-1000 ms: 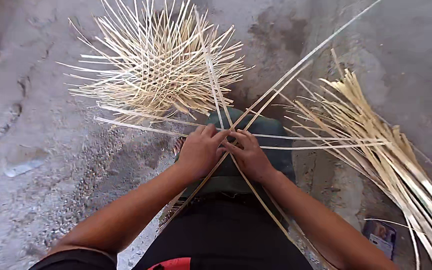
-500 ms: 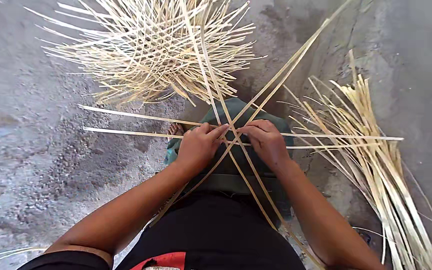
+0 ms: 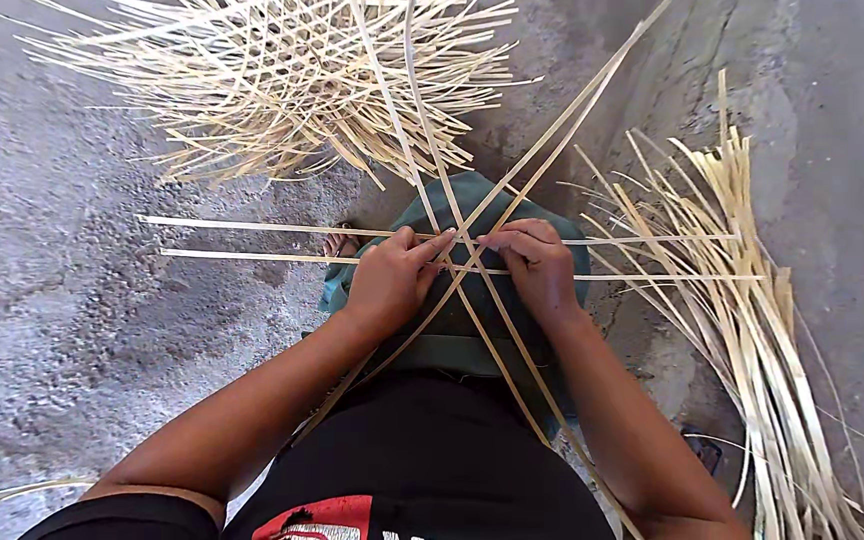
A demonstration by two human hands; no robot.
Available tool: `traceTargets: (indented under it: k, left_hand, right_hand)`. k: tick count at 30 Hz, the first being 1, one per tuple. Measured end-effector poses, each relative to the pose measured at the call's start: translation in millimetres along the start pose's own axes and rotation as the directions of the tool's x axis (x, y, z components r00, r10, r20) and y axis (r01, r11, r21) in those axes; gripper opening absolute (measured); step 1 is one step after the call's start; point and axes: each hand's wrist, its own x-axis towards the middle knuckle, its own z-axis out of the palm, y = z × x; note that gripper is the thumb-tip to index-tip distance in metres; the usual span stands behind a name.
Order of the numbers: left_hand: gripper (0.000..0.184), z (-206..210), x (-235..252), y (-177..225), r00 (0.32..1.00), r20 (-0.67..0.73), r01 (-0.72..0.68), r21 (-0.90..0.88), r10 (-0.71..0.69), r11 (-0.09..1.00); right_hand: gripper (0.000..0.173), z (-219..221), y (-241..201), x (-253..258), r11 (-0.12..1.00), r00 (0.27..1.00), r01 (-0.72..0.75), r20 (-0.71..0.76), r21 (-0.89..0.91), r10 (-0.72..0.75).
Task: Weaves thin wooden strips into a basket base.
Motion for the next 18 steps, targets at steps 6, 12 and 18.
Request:
traceTargets:
  k: [6,12,18]
  left_hand:
    - [0.041,2,-12,3,0.998,-0.031,0.056,0.058,-0.054,0.997]
    - [0.044,3,-14,2,0.996,-0.010,0.092,0.040,-0.092,0.995]
    - [0.045,3,-14,3,0.994,0.004,0.105,0.025,-0.106,0.994]
  right_hand:
    - [0.037,-8,-38,-10,0.982,0.981,-0.039,0.179,-0.187,0.073]
    - [0.038,14,-32,-25,0.989,0.997,-0.060,0.042,-0.133,0.066]
    - [0.037,18,-28,-26,0.995,0.998,-0.058,0.022,-0.085,0.060]
